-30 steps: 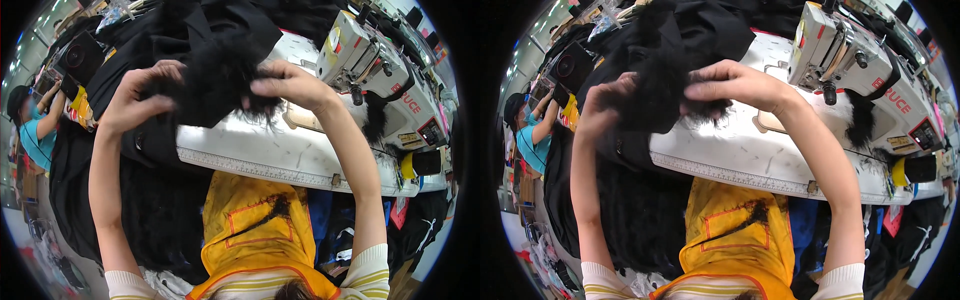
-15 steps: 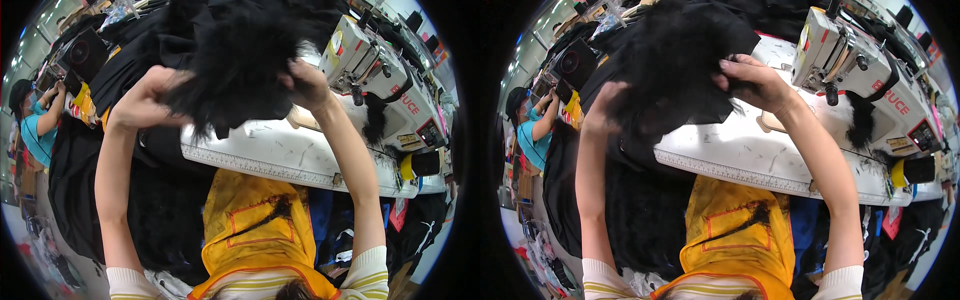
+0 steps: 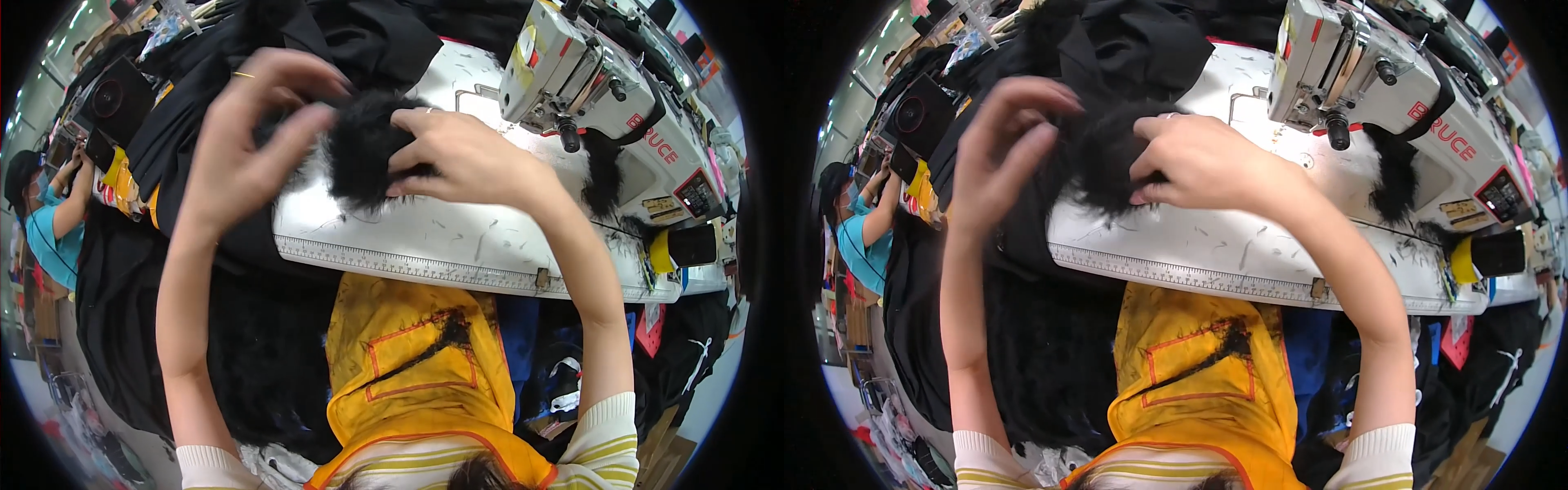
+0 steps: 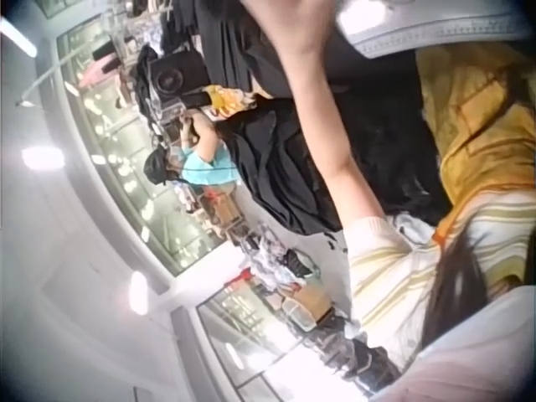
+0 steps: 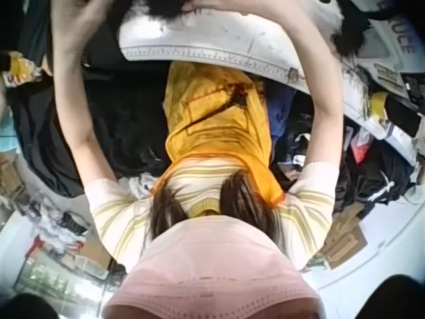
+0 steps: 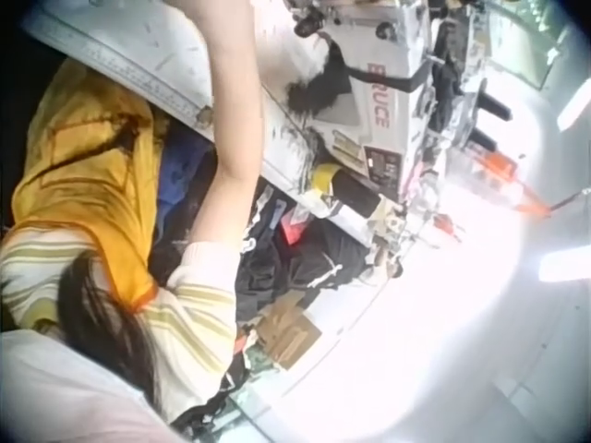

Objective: Sewing black faux fur trim onto black fabric garments using an industrial sewing machine.

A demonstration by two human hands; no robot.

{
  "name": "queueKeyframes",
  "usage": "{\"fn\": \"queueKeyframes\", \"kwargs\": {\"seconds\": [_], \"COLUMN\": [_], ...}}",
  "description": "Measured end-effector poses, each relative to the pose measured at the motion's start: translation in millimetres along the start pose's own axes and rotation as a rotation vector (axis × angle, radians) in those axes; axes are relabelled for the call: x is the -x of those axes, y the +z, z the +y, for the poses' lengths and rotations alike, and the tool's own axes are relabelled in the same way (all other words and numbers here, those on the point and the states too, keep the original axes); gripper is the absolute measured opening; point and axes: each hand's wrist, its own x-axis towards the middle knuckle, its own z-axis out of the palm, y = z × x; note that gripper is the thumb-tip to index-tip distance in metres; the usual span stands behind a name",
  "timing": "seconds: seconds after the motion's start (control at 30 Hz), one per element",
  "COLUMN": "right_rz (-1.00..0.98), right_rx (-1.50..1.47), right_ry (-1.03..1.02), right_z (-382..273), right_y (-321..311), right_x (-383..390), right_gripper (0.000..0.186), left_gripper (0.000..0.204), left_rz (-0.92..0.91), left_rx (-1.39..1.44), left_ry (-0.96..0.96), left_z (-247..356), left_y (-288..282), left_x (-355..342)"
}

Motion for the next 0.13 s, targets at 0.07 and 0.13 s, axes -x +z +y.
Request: {"fn": "queueKeyframes", "kwargs": {"seconds": [0.07,0.13], "right_rz": [0.127,0.130], "right_rx": [0.076,0.108], "right_ry": [-0.037,0.002], "right_z": [-3.0,-6.6], "right_y": [2.4,3.0], "right_x": [1.8,1.5], "right_gripper": [0.018,0.014], "left_gripper": [0.030,0.034], "left_rz": [-0.224,-0.412], "left_rx": [-0.266,-0.199], "left_ry": [-0.072,-0.342], "left_z": [16.6,-1.2], "left_y": [34.9,40.7], "left_x": [1.4,9.1]}}
